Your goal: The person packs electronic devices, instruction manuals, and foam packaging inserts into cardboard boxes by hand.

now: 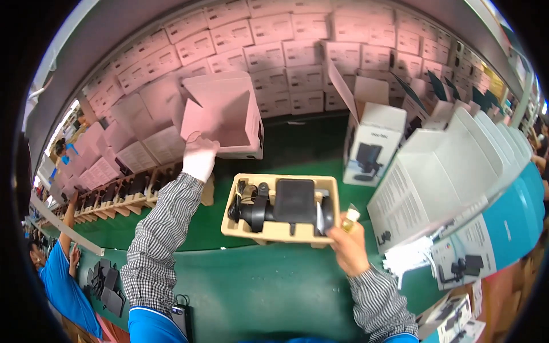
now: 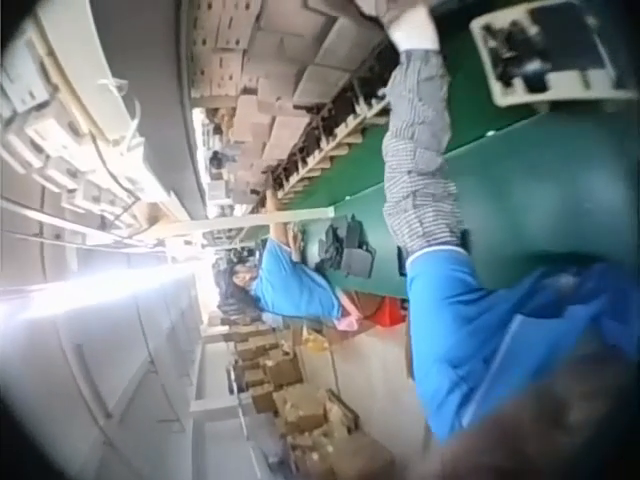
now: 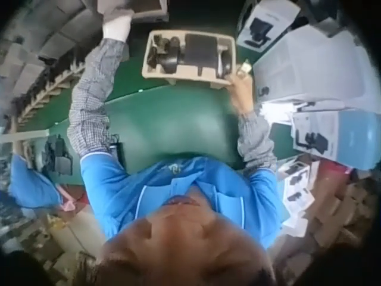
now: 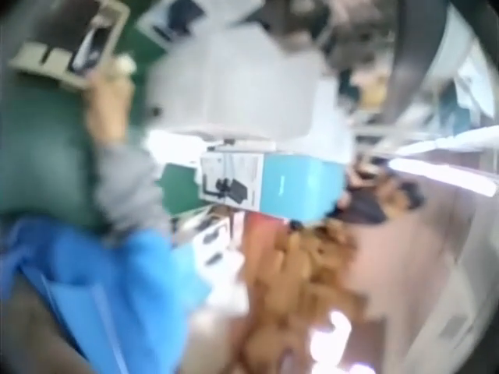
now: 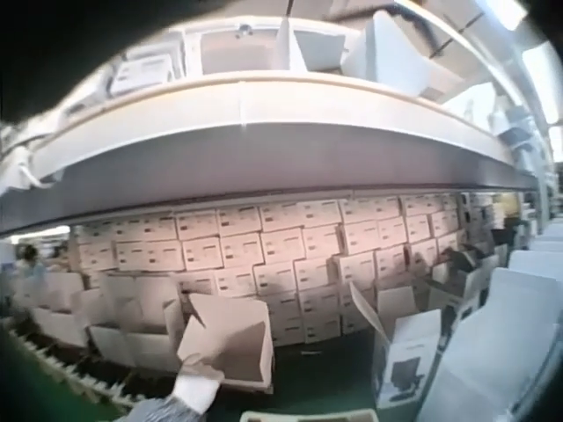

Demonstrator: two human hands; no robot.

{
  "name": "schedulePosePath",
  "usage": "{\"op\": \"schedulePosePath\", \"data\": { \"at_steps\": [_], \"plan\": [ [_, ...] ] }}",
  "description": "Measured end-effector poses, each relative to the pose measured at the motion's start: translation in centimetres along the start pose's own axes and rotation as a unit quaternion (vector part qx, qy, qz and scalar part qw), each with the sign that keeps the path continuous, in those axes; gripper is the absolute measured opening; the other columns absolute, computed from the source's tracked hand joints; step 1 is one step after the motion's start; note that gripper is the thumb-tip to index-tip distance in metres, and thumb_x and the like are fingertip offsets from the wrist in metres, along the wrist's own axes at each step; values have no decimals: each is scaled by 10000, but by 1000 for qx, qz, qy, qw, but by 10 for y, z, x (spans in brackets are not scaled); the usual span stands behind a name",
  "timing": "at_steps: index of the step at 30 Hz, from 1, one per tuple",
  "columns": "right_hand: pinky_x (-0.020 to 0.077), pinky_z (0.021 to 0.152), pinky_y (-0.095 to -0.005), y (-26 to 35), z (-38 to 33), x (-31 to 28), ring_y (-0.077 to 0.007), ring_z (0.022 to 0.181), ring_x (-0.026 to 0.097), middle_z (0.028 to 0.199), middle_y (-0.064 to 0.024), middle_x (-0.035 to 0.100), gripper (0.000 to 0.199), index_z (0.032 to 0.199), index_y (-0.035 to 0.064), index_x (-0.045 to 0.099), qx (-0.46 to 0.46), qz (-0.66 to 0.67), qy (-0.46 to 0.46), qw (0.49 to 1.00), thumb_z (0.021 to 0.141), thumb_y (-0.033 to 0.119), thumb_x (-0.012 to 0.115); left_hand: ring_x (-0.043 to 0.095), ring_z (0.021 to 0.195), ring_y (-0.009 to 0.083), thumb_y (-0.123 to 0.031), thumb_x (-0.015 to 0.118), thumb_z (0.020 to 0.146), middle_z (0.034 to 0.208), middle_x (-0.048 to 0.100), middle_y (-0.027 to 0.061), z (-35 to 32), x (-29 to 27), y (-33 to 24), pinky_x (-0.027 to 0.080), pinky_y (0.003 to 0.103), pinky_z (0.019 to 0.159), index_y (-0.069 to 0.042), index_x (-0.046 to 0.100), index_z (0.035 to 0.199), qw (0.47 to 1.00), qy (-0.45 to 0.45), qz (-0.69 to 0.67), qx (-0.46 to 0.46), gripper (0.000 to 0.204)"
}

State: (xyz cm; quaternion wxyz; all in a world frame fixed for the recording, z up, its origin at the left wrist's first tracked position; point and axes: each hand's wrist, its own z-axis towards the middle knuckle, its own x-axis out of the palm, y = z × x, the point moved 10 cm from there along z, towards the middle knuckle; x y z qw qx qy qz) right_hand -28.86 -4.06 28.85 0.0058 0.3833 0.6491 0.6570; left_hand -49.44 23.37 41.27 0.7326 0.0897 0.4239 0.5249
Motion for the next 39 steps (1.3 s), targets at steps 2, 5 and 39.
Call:
{"op": "schedulePosePath", "data": {
  "at_steps": [2, 5, 39],
  "plan": [
    [277, 382, -167, 17, -59, -43, -61, 421, 340, 635, -9, 457, 268, 857, 43, 459, -23, -24, -42, 999, 626, -81, 513, 516, 568, 208, -109, 502, 696, 545, 534, 54, -24, -29, -39, 397, 380, 894, -100, 544, 608, 998, 9, -55, 6, 98],
    [307, 421, -166, 21, -118, -107, -65, 453, 360, 637, -2, 455, 265, 837, 44, 456, 3, -61, -105, 993, 609, -75, 520, 519, 671, 221, -116, 488, 718, 681, 546, 85, -67, -33, -112, 434, 363, 797, -72, 563, 830, 985, 155, -74, 34, 141],
    [385, 718, -273, 18, -91, -248, -172, 763, 479, 833, -145, 545, 273, 794, 88, 396, -56, -80, 132, 986, 862, 351, 423, 340, 1218, 394, -573, 574, 693, 1249, 388, 289, -118, -294, -345, 194, 458, 1047, 97, 421, 1167, 814, 241, -519, 98, 835]
  ]
}}
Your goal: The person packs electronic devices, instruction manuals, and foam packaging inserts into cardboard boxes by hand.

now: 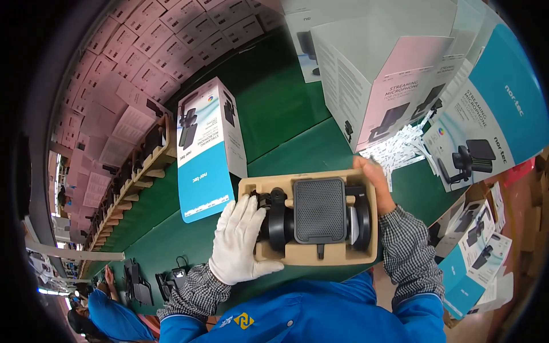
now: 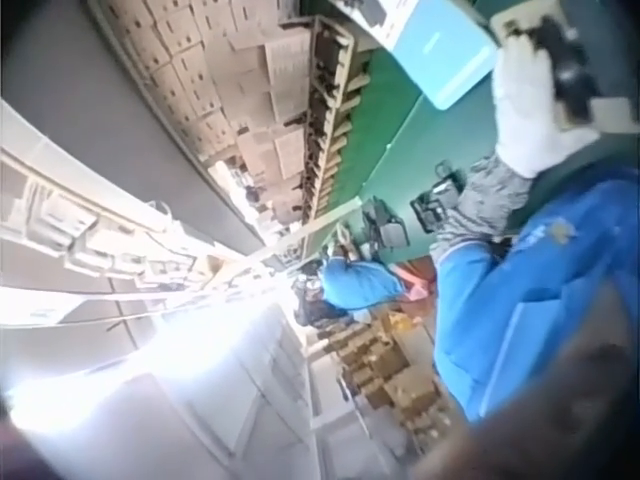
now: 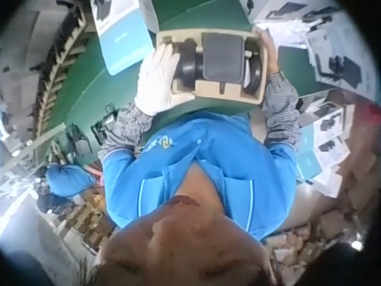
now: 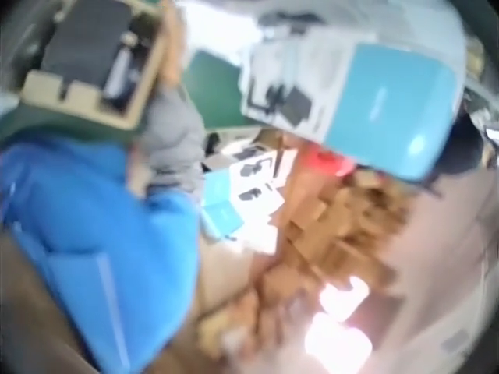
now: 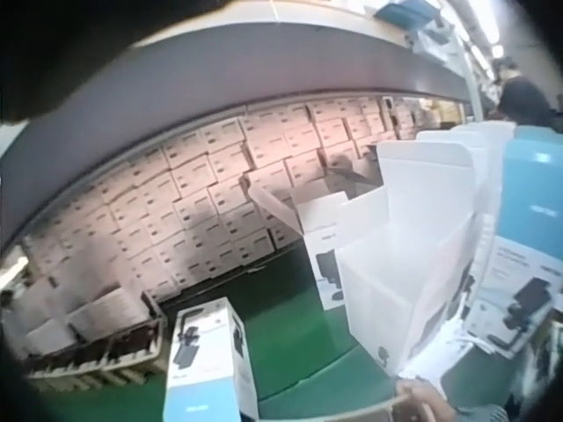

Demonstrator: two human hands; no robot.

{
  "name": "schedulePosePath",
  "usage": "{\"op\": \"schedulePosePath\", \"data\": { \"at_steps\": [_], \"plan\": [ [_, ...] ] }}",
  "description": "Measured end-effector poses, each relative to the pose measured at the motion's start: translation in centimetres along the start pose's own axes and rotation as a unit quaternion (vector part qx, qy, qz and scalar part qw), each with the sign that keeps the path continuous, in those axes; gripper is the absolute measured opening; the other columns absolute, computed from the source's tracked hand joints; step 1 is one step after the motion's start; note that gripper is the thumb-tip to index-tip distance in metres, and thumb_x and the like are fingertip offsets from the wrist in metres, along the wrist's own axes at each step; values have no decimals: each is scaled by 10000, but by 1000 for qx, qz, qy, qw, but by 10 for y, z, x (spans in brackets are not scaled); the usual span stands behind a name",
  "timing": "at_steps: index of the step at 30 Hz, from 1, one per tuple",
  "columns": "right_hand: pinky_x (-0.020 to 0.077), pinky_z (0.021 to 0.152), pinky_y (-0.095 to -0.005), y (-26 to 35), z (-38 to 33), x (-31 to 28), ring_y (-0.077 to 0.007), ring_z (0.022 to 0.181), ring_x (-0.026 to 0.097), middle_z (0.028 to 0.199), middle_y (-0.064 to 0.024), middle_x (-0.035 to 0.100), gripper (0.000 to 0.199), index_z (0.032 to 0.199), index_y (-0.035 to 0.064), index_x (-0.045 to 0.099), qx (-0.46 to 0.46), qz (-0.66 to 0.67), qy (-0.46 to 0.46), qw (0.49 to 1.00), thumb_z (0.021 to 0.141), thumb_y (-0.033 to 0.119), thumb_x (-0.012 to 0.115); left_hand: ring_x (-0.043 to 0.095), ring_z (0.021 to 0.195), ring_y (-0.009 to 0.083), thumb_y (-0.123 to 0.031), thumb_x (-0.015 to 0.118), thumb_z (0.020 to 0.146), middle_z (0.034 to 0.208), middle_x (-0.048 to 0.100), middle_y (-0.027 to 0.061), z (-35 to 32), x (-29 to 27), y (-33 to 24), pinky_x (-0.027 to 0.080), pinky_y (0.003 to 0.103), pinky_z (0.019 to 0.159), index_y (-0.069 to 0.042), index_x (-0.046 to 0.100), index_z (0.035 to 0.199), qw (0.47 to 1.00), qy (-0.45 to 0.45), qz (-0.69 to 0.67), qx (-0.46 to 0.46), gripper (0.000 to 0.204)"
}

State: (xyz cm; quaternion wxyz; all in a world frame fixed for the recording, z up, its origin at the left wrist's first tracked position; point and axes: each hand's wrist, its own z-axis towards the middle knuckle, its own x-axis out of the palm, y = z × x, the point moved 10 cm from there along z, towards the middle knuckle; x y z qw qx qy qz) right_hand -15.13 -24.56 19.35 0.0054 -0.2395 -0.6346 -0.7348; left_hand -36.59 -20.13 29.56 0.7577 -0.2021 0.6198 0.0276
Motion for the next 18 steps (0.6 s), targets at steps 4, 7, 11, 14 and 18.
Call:
{"op": "schedulePosePath", "data": {
  "at_steps": [4, 7, 11, 14, 18],
  "plan": [
    [348, 691, -260, 28, -13, 15, -152, 717, 428, 730, -67, 480, 256, 723, 87, 395, -91, -88, -117, 985, 824, 322, 387, 334, 1224, 389, -543, 621, 671, 1258, 393, 265, -3, -14, -9, 185, 462, 1049, 70, 432, 1173, 999, 50, -6, -9, 815],
    [335, 665, -258, 20, -23, 22, -136, 688, 388, 682, -44, 429, 281, 693, 95, 385, -14, 49, -93, 994, 814, 349, 390, 323, 1236, 385, -524, 640, 662, 1272, 388, 255, -25, -39, -7, 191, 468, 1047, 48, 437, 1185, 998, 44, -35, 0, 802],
    [324, 589, -238, 31, -48, 18, -120, 621, 378, 629, -38, 437, 315, 641, 104, 367, -33, 44, -95, 994, 783, 382, 406, 253, 1286, 372, -485, 669, 647, 1347, 326, 226, -78, -94, 23, 209, 486, 1041, -10, 408, 1254, 991, -84, -105, 12, 814],
    [312, 537, -227, 30, -75, 1, -108, 562, 360, 585, -32, 438, 324, 616, 109, 355, -47, 62, -120, 990, 763, 392, 414, 305, 1261, 380, -238, 750, 570, 1338, 351, 229, -110, -128, 91, 225, 468, 1044, -4, 360, 1297, 969, -216, -70, -99, 858],
    [291, 490, -215, 61, -110, -5, -98, 520, 337, 551, -22, 440, 321, 608, 117, 345, -82, 22, -203, 976, 738, 395, 438, 424, 1171, 356, -135, 739, 551, 1266, 436, 222, -94, -103, 126, 297, 412, 1011, 2, 381, 1279, 990, -100, 63, -72, 824]
  ]
}}
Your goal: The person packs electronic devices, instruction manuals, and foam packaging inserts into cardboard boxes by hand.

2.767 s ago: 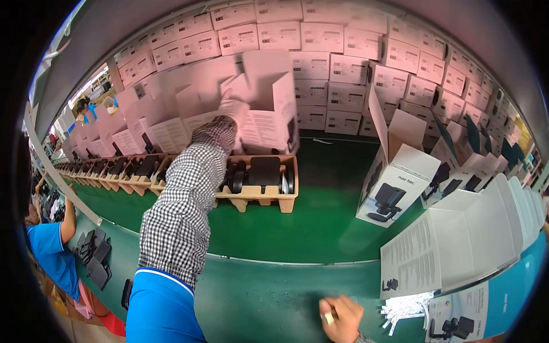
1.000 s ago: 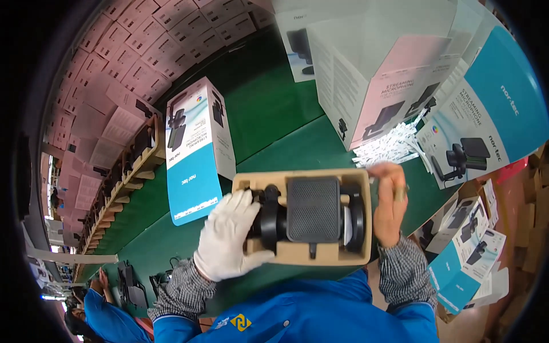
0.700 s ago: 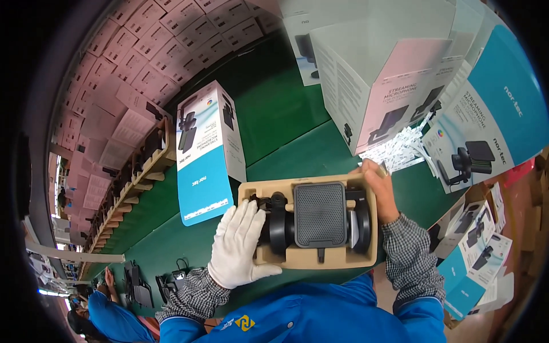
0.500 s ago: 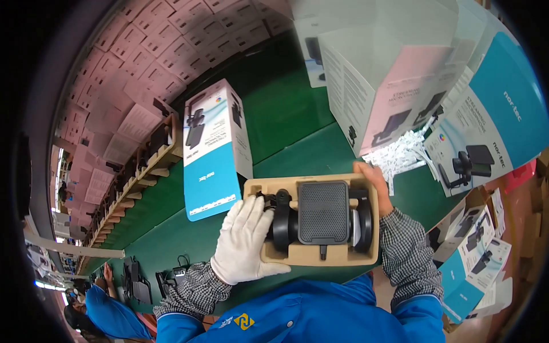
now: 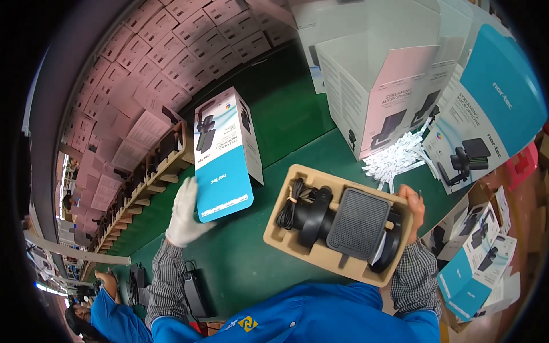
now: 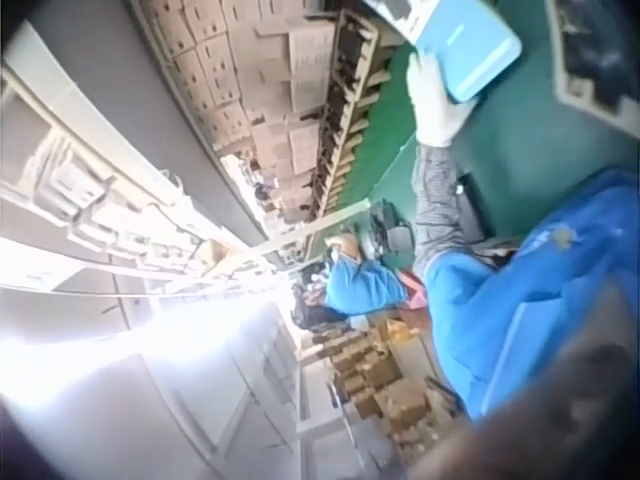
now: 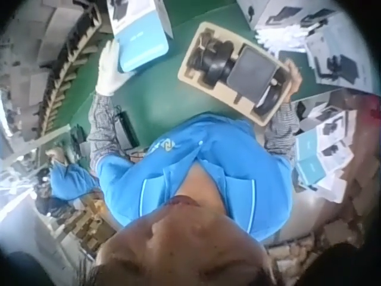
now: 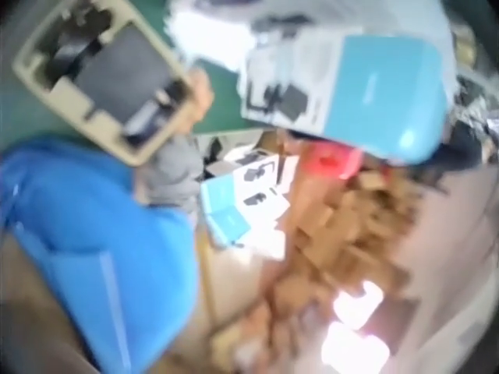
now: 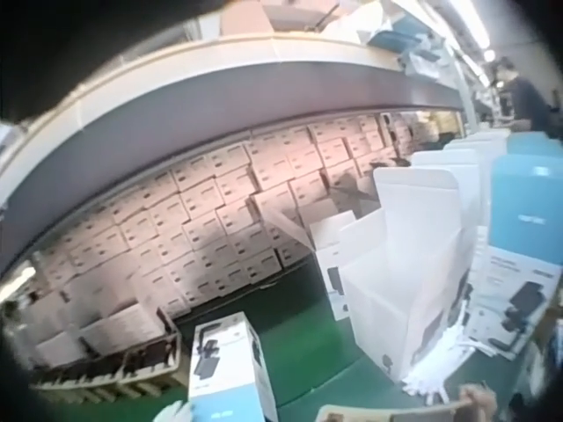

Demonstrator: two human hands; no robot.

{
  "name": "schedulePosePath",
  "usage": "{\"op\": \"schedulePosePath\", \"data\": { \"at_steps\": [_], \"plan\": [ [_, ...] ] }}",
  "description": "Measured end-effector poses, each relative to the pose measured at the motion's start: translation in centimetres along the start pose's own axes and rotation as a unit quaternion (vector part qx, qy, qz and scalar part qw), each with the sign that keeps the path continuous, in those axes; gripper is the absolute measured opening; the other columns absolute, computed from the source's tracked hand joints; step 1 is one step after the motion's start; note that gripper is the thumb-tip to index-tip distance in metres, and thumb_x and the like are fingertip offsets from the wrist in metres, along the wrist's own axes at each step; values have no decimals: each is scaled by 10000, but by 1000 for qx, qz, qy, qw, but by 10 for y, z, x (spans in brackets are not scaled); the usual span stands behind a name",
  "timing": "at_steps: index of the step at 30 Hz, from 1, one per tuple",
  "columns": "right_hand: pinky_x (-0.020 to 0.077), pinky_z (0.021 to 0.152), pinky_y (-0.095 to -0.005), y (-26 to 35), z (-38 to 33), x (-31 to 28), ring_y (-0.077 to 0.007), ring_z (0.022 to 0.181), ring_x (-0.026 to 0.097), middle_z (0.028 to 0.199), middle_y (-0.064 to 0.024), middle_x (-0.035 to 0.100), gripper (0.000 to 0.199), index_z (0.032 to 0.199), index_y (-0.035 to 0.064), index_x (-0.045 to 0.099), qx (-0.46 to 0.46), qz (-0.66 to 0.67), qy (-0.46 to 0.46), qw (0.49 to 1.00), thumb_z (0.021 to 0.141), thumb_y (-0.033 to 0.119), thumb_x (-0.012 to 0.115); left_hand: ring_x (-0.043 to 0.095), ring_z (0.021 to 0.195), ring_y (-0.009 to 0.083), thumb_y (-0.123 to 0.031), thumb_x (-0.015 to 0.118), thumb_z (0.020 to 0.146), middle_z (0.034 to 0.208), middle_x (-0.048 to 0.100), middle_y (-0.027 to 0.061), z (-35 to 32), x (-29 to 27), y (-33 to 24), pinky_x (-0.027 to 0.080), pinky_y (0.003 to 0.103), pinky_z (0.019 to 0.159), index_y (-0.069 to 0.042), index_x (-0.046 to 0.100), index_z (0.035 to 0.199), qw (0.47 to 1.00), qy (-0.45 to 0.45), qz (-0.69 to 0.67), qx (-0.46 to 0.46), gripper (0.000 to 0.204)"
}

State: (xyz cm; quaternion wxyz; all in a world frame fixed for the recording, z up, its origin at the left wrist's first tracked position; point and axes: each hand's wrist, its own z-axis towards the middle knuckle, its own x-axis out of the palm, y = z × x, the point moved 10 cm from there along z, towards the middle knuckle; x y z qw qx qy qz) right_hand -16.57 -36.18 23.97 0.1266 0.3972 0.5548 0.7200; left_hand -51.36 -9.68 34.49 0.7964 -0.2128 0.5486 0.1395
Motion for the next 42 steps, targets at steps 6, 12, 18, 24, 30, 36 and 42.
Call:
{"op": "schedulePosePath", "data": {
  "at_steps": [6, 12, 18, 24, 30, 36, 42],
  "plan": [
    [294, 496, -209, 63, -87, -8, -104, 519, 346, 557, -28, 454, 311, 609, 126, 335, -91, 38, -96, 991, 732, 389, 450, 531, 1028, 286, -94, 661, 684, 1155, 518, 203, 39, -22, -39, 406, 341, 903, 39, 412, 1229, 985, 104, -33, 131, 614],
    [296, 486, -215, 134, -168, 14, -104, 504, 340, 549, -26, 448, 308, 608, 129, 329, -209, 17, -197, 958, 730, 385, 449, 544, 990, 231, -109, 576, 804, 1127, 538, 181, 50, -75, -89, 431, 318, 852, 44, 433, 1205, 880, -19, -454, -142, 452],
    [290, 471, -219, 146, -185, -45, -101, 493, 329, 542, -20, 434, 312, 604, 120, 328, -158, -54, -214, 963, 725, 377, 458, 525, 1045, 201, -171, 554, 860, 1164, 533, 168, 39, 0, -147, 407, 290, 902, 70, 509, 1123, 754, -189, -584, -235, 360],
    [280, 462, -223, 107, -130, -122, -95, 490, 314, 531, -14, 408, 323, 598, 114, 325, -93, -43, -221, 970, 719, 377, 468, 496, 1087, 225, -194, 506, 888, 1219, 490, 174, 44, 84, -195, 378, 301, 937, 66, 435, 1205, 860, -32, -455, -227, 416],
    [265, 461, -223, 85, -92, -128, -89, 497, 298, 524, -5, 377, 322, 595, 114, 324, -62, -22, -183, 981, 721, 375, 465, 436, 1157, 275, -168, 481, 880, 1307, 390, 180, 53, 102, -224, 340, 344, 974, 20, 310, 1300, 860, 13, -476, -184, 491],
    [258, 471, -221, 57, -70, -132, -87, 509, 293, 525, 1, 358, 315, 598, 113, 331, -40, 53, -125, 990, 727, 375, 450, 486, 1101, 263, -190, 409, 926, 1253, 455, 176, 49, 111, -223, 371, 310, 948, 61, 370, 1253, 847, -37, -484, -217, 414],
    [257, 473, -225, 24, -38, -126, -83, 507, 285, 522, 11, 344, 315, 594, 114, 334, -17, 0, -159, 987, 735, 379, 431, 483, 1103, 254, -206, 396, 935, 1256, 450, 176, 87, 152, -182, 368, 306, 949, 67, 367, 1252, 835, -69, -496, -229, 419]
  ]
}}
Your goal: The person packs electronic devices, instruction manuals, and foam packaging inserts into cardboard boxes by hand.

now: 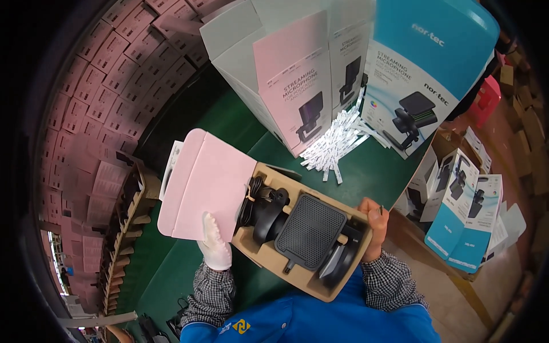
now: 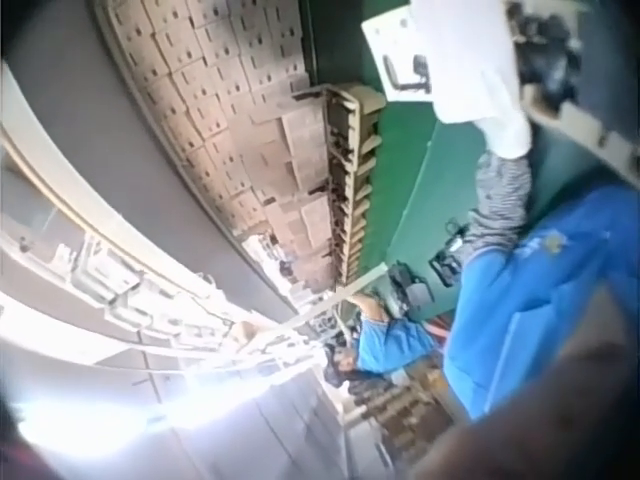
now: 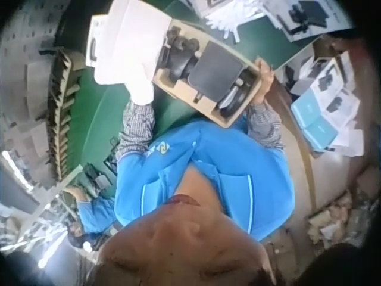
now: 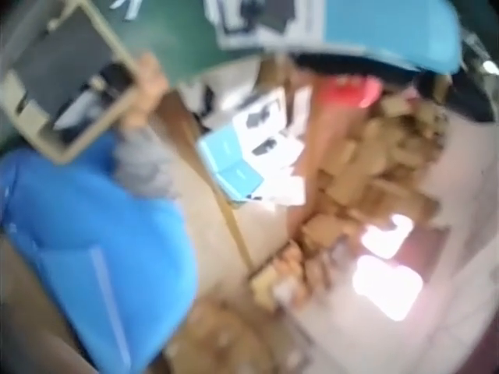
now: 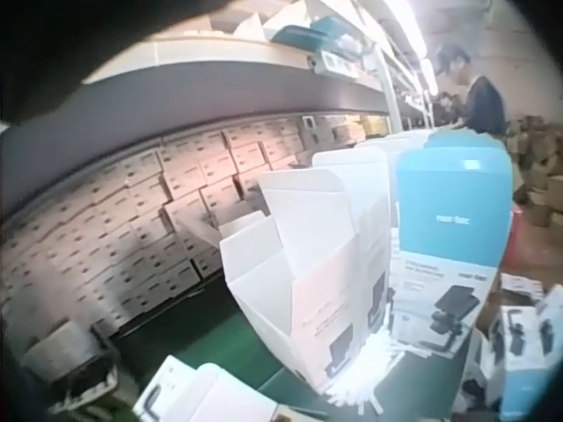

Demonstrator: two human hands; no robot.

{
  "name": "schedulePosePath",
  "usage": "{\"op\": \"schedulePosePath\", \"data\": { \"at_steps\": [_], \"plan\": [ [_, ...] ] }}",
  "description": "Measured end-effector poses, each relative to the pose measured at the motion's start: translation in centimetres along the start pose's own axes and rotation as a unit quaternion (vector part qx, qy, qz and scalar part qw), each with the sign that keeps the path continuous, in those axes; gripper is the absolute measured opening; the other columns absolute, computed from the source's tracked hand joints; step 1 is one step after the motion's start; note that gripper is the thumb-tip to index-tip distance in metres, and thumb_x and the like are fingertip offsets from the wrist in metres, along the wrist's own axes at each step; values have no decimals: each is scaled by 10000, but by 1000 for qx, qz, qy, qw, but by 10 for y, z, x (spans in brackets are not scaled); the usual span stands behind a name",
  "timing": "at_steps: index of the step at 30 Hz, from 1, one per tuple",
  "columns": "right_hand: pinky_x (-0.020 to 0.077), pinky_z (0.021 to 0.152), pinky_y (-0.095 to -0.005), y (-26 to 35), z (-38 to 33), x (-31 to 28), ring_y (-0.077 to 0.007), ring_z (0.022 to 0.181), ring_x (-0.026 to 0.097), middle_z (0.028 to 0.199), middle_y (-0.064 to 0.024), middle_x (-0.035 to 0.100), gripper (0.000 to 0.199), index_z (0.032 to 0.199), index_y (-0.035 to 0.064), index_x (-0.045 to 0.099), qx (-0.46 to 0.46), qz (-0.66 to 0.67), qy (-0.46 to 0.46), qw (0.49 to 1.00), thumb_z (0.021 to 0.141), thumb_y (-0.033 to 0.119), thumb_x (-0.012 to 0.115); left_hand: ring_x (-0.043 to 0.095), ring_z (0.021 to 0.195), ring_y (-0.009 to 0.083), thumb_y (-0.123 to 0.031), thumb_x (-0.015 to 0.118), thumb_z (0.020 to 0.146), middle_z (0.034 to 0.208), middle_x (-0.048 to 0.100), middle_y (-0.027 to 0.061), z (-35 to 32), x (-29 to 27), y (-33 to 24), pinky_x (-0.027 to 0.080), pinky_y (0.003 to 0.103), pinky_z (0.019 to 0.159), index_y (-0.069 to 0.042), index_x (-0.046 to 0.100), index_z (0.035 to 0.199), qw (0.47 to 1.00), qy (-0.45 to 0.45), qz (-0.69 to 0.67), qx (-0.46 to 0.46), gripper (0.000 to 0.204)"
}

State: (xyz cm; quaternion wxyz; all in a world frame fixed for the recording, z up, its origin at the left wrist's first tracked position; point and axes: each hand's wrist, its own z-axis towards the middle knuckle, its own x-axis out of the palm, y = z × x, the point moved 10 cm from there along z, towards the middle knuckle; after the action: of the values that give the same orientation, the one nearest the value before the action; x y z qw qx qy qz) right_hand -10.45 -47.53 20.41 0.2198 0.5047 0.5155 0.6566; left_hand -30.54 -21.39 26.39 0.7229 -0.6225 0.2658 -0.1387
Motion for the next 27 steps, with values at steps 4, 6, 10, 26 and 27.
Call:
{"op": "schedulePosePath", "data": {
  "at_steps": [4, 6, 10, 26, 27],
  "plan": [
    [262, 477, -227, -39, -9, -23, -84, 516, 293, 534, 17, 347, 319, 588, 113, 342, -8, -2, -35, 999, 739, 383, 418, 481, 1104, 247, -218, 385, 942, 1259, 447, 176, -2, -7, 20, 367, 303, 950, 72, 365, 1252, 999, -24, -19, -9, 425],
    [265, 480, -226, -34, 8, -16, -86, 520, 298, 543, 16, 353, 322, 593, 109, 349, -8, -25, -21, 999, 745, 386, 416, 480, 1105, 244, -225, 380, 946, 1261, 445, 175, -6, -9, 26, 366, 301, 951, 75, 364, 1252, 999, -28, -31, -9, 429],
    [274, 487, -223, -16, 44, 10, -91, 533, 315, 570, 13, 373, 334, 611, 97, 373, -20, -78, 33, 996, 763, 393, 408, 478, 1106, 239, -234, 372, 951, 1263, 442, 175, -13, -18, 20, 364, 298, 951, 79, 362, 1252, 998, -39, -48, -1, 434],
    [460, 676, -295, 11, 60, 81, -197, 726, 529, 857, -152, 597, 192, 658, 52, 449, -231, -251, 15, 940, 776, 204, 444, 475, 1102, 226, -238, 369, 950, 1261, 430, 178, 20, -49, 28, 367, 312, 950, 71, 341, 1260, 994, -104, -44, 2, 438],
    [460, 676, -295, 27, 62, 88, -197, 726, 529, 857, -152, 597, 192, 658, 52, 449, -232, -252, 18, 939, 776, 204, 444, 475, 1104, 227, -242, 371, 949, 1261, 430, 178, 22, -44, 22, 367, 311, 950, 69, 338, 1263, 993, -107, -47, 2, 443]
  ]
}}
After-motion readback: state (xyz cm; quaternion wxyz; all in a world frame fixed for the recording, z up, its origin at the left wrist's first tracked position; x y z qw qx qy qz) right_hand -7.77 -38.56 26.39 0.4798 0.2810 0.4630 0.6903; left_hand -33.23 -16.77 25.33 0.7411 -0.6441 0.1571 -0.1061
